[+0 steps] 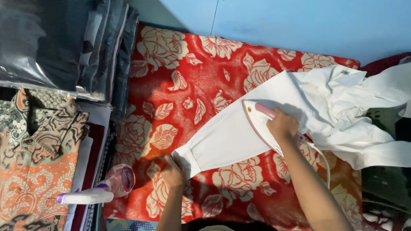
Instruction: The person irons a white long-sleeved shirt on a red floral-patterned surface. They smooth the fabric with their hands, use a pink iron to press the sleeves and body, and reposition the shirt to iron different sections.
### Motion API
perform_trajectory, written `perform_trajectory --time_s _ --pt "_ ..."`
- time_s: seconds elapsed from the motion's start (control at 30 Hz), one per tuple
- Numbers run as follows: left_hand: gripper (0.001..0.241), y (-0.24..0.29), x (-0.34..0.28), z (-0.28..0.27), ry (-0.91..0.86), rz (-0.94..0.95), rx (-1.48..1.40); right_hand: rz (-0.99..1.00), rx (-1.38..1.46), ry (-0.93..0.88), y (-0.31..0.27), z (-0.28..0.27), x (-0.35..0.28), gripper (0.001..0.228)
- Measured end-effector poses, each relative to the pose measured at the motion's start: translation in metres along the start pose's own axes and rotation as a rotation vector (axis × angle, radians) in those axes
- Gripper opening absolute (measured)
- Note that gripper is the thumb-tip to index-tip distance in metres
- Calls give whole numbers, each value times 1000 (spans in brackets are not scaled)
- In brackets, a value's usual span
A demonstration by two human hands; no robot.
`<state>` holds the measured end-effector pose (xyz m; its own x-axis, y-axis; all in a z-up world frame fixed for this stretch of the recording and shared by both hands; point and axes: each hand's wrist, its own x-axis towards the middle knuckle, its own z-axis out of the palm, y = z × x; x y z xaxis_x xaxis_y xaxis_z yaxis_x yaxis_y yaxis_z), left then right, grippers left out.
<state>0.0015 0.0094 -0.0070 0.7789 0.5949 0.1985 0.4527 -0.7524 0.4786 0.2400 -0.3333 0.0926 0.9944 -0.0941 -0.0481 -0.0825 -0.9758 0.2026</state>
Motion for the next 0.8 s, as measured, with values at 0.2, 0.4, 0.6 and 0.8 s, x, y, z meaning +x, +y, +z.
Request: perform_trajectory --time_s 0.2,0.4,0.6,0.8 --pt "18 7 4 -7 8 4 10 -598 122 143 -19 -4 12 31" --pt "21 -8 -7 13 -54 -65 58 -806 161 344 -52 -27 46 24" --pt "18 -11 -8 15 -65 -69 51 -907 74 266 -56 -29 73 28" --pt "21 -23 -15 28 -120 -69 133 -1197 219 243 -77 -34 53 20"
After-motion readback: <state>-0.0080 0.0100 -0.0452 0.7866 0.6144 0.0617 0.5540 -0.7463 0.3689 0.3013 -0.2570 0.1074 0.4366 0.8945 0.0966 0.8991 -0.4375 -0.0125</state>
